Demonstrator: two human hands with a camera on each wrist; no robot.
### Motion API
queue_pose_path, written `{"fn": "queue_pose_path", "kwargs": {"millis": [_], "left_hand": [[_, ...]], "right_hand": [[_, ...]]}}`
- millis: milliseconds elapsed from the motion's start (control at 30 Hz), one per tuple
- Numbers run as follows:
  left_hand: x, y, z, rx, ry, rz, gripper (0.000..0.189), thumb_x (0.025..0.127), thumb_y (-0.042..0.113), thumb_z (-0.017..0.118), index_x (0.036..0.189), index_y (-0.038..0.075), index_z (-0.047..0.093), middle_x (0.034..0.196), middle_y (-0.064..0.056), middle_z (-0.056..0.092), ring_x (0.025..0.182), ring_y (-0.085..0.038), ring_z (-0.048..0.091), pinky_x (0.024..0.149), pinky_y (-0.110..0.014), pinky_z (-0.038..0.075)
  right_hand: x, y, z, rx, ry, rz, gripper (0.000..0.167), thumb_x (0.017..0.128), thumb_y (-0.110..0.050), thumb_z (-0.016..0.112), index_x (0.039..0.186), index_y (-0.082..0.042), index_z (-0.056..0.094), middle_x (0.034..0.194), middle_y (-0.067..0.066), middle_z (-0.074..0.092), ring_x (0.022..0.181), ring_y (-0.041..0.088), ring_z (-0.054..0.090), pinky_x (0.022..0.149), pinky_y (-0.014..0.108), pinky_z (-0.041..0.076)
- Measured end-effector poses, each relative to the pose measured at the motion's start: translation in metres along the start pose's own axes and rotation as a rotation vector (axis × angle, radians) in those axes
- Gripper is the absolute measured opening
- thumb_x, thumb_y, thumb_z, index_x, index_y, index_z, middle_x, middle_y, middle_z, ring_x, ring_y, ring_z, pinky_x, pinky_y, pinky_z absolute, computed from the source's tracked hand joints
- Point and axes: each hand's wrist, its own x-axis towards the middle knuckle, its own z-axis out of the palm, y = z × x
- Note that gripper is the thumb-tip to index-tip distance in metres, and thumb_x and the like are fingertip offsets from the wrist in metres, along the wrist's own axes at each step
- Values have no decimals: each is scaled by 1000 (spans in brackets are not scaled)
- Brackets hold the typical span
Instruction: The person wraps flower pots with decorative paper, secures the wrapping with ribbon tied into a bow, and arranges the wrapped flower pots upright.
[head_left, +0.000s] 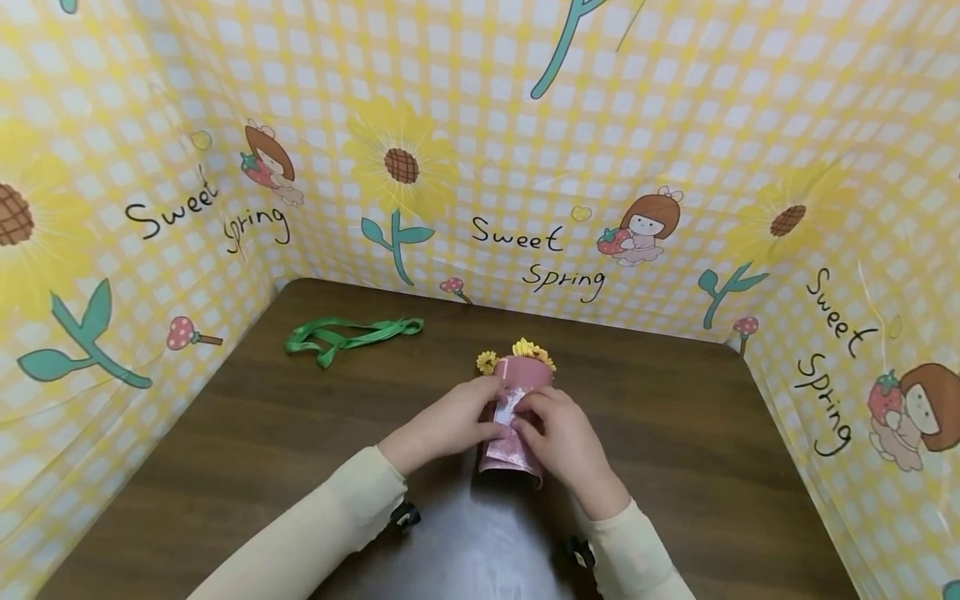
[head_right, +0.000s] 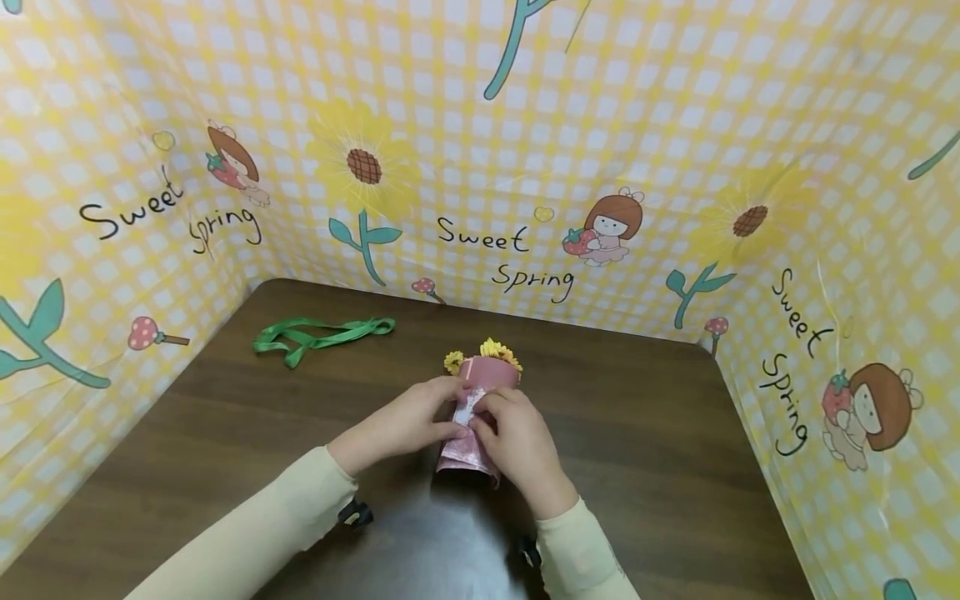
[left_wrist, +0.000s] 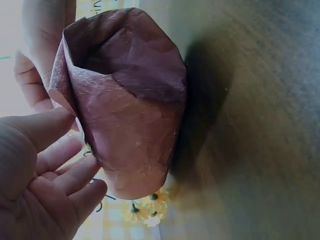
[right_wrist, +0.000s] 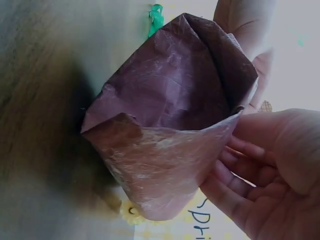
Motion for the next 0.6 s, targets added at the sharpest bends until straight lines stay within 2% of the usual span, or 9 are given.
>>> {"fn": "queue_pose_path", "kwargs": {"millis": [67, 133, 267, 367, 467, 600], "left_hand": [[-1, -1, 2, 12, 7, 22, 22, 92, 22, 79, 104, 12, 64, 140, -13, 61, 127, -28, 59, 102, -42, 51], [-4, -1, 3, 39, 7, 37, 12, 94, 22, 76, 98, 15, 67, 146, -10, 59, 132, -25, 57, 105, -40, 50], [-12, 3, 5, 85, 6, 18, 10, 96, 19, 73, 105, 14, 72, 143, -8, 61, 131, -23, 58, 106, -40, 50], [-16, 6, 7, 111, 45, 9, 15, 96, 18, 73, 110, 12, 74, 135, -8, 63, 122, -22, 62, 103, -40, 52], [-17, 8, 9, 104, 104, 13, 14, 93, 19, 77, 105, 13, 74, 121, -3, 67, 106, -17, 65, 93, -36, 56], [-12, -6, 4, 66, 129, 15, 10, 90, 19, 80, 97, 14, 76, 103, 2, 69, 95, -16, 66, 85, -34, 56]], "right_hand": [[1, -1, -1, -13, -1, -16, 11, 86, -17, 83, 94, -16, 76, 96, -6, 66, 93, 17, 60, 82, 38, 53], [2, -3, -2, -24, -12, -18, 13, 86, -19, 84, 95, -16, 77, 96, -6, 66, 94, 17, 60, 82, 38, 53], [3, -8, -3, -74, -38, -24, 17, 85, -19, 84, 100, -15, 78, 94, -4, 64, 91, 17, 58, 79, 36, 53], [3, -11, -2, -115, -40, -29, 17, 85, -19, 84, 100, -15, 79, 94, -4, 64, 88, 17, 57, 76, 35, 53], [4, -12, 0, -144, -32, -21, 14, 84, -20, 85, 97, -16, 80, 93, -4, 63, 86, 17, 57, 75, 34, 53], [5, -13, 3, -181, -28, -23, 17, 84, -23, 84, 99, -15, 79, 89, -4, 59, 84, 19, 55, 72, 35, 52]]}}
